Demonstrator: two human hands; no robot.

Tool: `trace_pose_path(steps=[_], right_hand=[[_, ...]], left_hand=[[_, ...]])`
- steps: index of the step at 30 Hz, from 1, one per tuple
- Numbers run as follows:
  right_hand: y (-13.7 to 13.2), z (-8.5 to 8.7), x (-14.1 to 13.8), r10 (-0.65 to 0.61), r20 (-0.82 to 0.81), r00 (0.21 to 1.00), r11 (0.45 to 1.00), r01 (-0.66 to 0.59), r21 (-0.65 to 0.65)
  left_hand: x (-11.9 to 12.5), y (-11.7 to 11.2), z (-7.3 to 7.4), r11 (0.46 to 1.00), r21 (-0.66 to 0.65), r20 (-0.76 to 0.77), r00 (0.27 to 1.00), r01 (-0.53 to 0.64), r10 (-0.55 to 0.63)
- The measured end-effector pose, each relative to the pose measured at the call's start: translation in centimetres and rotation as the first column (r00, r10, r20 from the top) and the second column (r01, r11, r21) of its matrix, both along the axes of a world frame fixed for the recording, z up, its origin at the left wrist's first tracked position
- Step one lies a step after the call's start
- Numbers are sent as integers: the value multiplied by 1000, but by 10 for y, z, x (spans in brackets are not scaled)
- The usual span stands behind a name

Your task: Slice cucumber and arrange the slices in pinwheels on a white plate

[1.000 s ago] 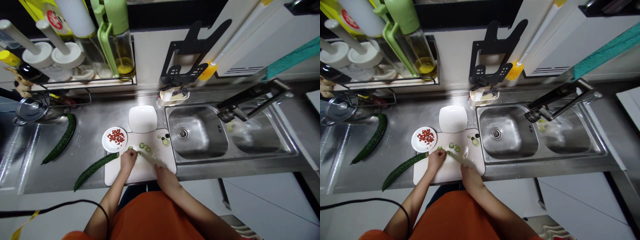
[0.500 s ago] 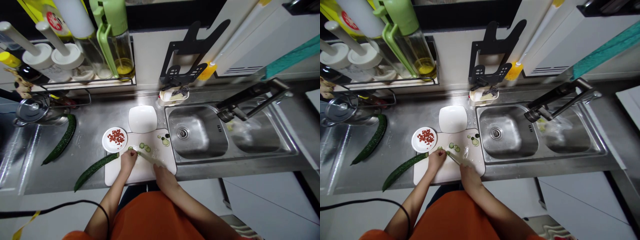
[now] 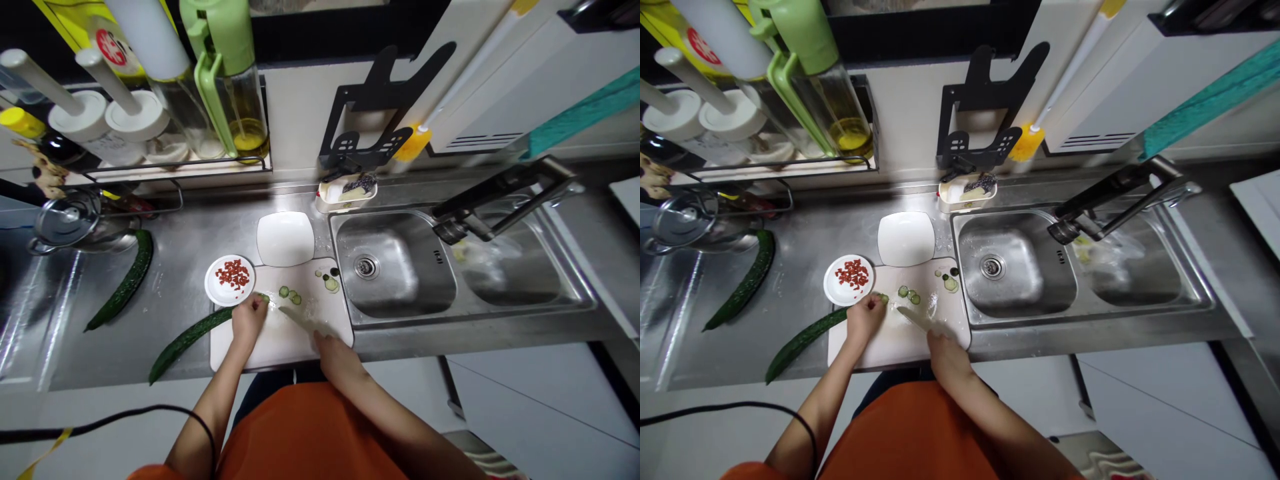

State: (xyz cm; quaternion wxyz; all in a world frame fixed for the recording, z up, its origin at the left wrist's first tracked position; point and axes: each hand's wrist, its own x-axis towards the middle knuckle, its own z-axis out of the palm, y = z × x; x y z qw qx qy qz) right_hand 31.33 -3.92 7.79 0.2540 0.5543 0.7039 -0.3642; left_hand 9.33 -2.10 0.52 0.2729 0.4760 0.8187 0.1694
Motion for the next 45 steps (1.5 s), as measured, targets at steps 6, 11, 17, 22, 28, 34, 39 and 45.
trace_pose_path(steps=[6, 11, 17, 22, 28, 34, 39, 45], right_hand=[[-1, 1, 0, 9, 12, 1000, 1000, -9, 16], [-1, 0, 0, 8, 9, 1000, 1000, -8, 5], [0, 5, -1, 12, 18, 1000, 1000, -12, 1], [0, 7, -1, 8, 26, 1000, 1000, -7, -9], [-2, 4, -1, 12, 24, 1000, 1000, -13, 14], [0, 5, -2, 10, 30, 999, 1000, -10, 7], [1, 7, -1, 5, 20, 1000, 1000, -5, 10], [2, 5, 0, 4, 14, 1000, 1000, -4, -3]], left_hand=[[-3, 1, -2, 997, -33, -243, 967, 67, -73], [0, -2, -5, 994, -41, -326, 939, 103, -111], [6, 10, 2, 974, 26, -259, 943, 226, -211], [22, 35, 13, 870, 58, 12, 871, 490, -491], [49, 54, 13, 812, -162, -18, 821, 561, -571], [60, 60, 10, 778, -272, -26, 803, 567, -595], [63, 61, 9, 792, -271, -17, 820, 547, -572], [63, 60, 10, 803, -236, 51, 832, 547, -552]])
